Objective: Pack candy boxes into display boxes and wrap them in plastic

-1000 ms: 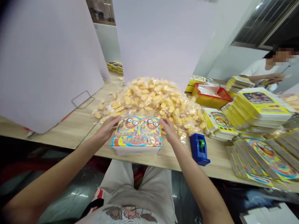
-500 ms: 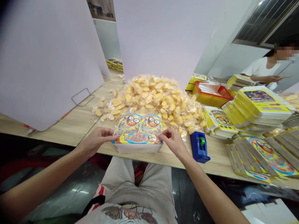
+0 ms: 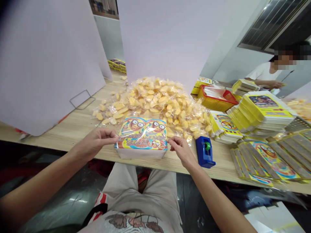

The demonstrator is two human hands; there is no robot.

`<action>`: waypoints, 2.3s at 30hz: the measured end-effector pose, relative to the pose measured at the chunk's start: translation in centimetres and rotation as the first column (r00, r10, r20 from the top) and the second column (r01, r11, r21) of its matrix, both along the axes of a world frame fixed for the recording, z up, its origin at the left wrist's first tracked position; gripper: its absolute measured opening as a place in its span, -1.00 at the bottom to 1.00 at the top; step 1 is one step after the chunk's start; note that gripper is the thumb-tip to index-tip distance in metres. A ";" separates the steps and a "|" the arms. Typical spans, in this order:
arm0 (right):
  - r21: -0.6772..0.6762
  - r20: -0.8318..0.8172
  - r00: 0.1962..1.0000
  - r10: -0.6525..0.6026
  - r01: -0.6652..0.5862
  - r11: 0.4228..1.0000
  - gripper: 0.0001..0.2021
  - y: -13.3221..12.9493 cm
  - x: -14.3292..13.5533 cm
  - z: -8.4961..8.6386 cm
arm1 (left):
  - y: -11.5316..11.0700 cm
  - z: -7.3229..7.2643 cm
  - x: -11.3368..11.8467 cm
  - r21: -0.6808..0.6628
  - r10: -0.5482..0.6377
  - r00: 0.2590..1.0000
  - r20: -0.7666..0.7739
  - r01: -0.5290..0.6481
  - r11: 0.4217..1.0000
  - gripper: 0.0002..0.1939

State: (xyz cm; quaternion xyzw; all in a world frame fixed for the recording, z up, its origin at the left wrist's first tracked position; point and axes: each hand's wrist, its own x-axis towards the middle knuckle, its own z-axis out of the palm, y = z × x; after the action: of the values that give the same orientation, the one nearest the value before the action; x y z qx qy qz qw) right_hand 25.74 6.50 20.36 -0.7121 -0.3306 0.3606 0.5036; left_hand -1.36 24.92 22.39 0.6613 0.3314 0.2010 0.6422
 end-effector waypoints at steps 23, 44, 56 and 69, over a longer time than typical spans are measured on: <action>0.011 -0.349 0.936 -0.040 0.046 0.999 -0.70 0.2 -0.7 -0.1 | -1.5 4.8 2.1 -0.089 -0.075 0.966 0.249 0.100 0.991 -0.82; 0.052 0.105 0.982 0.159 -0.165 0.985 -0.67 0.2 -0.7 0.3 | 0.7 0.7 -0.2 0.106 -0.008 0.999 0.038 0.004 0.994 -0.74; 0.023 0.033 0.980 0.195 -0.196 0.980 -0.60 0.1 0.5 2.0 | 1.6 -0.9 -0.1 0.018 -0.060 0.997 0.039 0.059 0.998 -0.72; 0.006 -0.012 0.986 0.169 -0.169 0.986 -0.67 0.6 0.9 -0.1 | 1.4 -2.5 0.4 0.075 -0.041 0.991 -0.130 0.051 0.996 -0.68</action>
State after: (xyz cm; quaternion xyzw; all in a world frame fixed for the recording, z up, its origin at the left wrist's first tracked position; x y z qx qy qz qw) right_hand 26.64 7.12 20.24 -0.6781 -0.3877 0.4054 0.4749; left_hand -0.97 26.33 19.91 0.7050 0.3484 0.1560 0.5977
